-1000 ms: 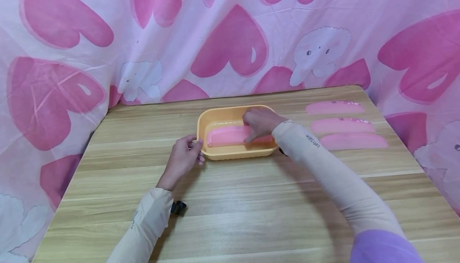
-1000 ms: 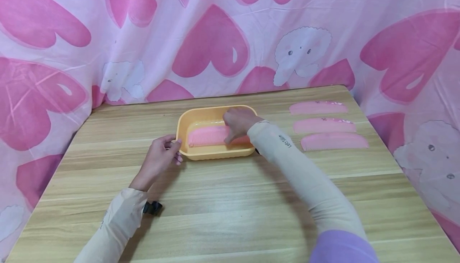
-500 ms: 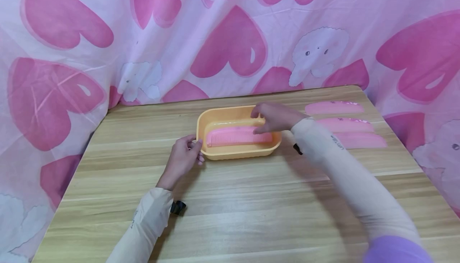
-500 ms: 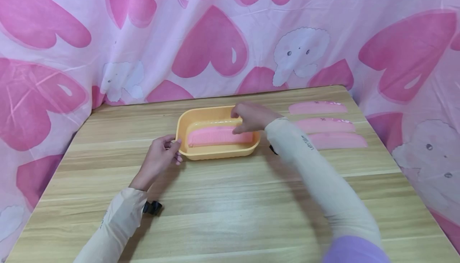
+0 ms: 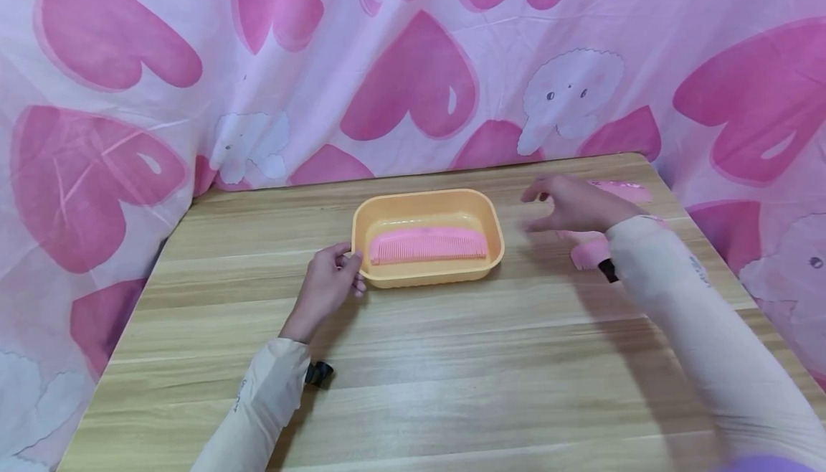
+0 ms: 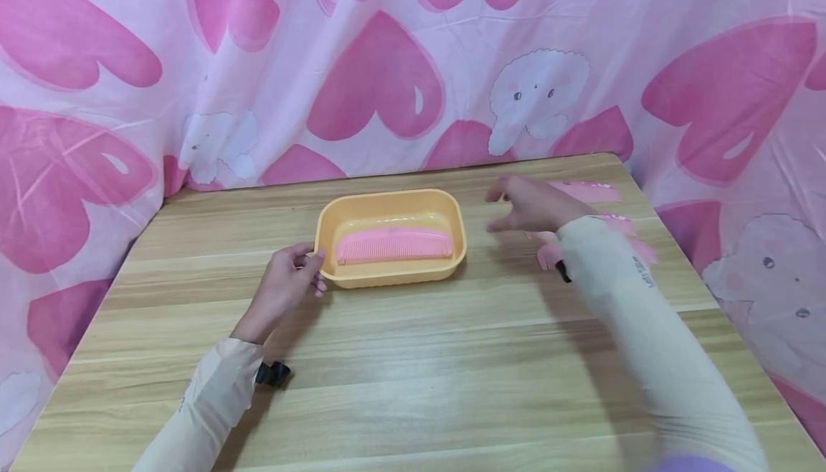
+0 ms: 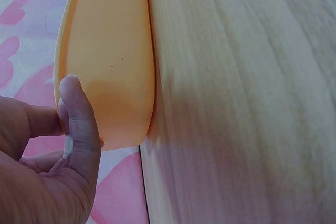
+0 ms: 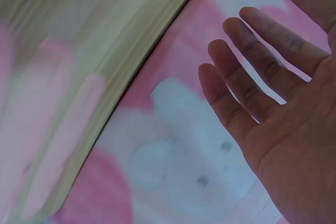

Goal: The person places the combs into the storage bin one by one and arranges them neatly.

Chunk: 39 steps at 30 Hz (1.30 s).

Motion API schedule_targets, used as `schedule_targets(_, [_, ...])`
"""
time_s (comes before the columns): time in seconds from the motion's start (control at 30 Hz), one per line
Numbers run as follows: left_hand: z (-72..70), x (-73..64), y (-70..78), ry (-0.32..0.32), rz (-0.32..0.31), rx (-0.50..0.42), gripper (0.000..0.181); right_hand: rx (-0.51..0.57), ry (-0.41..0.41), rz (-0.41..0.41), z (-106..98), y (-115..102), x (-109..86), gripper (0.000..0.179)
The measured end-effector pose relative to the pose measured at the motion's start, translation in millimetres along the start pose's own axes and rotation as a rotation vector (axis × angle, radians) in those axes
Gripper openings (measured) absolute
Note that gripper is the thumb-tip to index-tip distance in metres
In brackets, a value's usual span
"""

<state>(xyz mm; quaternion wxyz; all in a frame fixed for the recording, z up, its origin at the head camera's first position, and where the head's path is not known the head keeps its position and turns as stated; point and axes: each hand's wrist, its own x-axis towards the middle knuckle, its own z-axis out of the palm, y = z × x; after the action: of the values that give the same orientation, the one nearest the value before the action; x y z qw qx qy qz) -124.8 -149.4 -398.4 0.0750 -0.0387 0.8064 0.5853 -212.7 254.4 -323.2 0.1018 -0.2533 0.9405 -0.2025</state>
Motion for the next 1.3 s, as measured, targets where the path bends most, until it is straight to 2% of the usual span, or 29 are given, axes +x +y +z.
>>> schedule_targets(0.17, [-0.2,-0.4,1.5,-0.002,-0.005,0.019,0.037,0.037,-0.004,0.079,-7.1,28.7,-25.8,0.049])
schedule_targets(0.3, [0.0,-0.9,3.4,-0.005,-0.018,0.035,0.039,0.024,-0.005,0.114,-9.4,52.2,-44.4,0.053])
schedule_targets(0.57, [-0.4,-1.3,3.6,-0.01,-0.018,0.033,0.04,-0.029,0.02,0.137,-7.3,100.3,-75.6,0.051])
schedule_targets(0.77, [-0.2,-1.4,4.4,-0.008,-0.016,0.033,0.039,-0.049,0.019,0.159,-1.9,125.5,-95.1,0.054])
schedule_targets(0.93, [-0.4,-1.1,4.0,-0.01,-0.022,0.033,0.039,-0.046,0.013,0.184,4.3,138.3,-103.4,0.058])
schedule_targets(1.1, [-1.2,-0.4,3.9,-0.015,-0.019,0.03,0.038,-0.026,0.001,0.242,10.3,144.4,-106.8,0.064])
schedule_targets(1.3, [-1.6,-0.2,3.8,-0.012,-0.023,0.033,0.037,-0.028,0.026,0.194,15.9,148.4,-109.7,0.061])
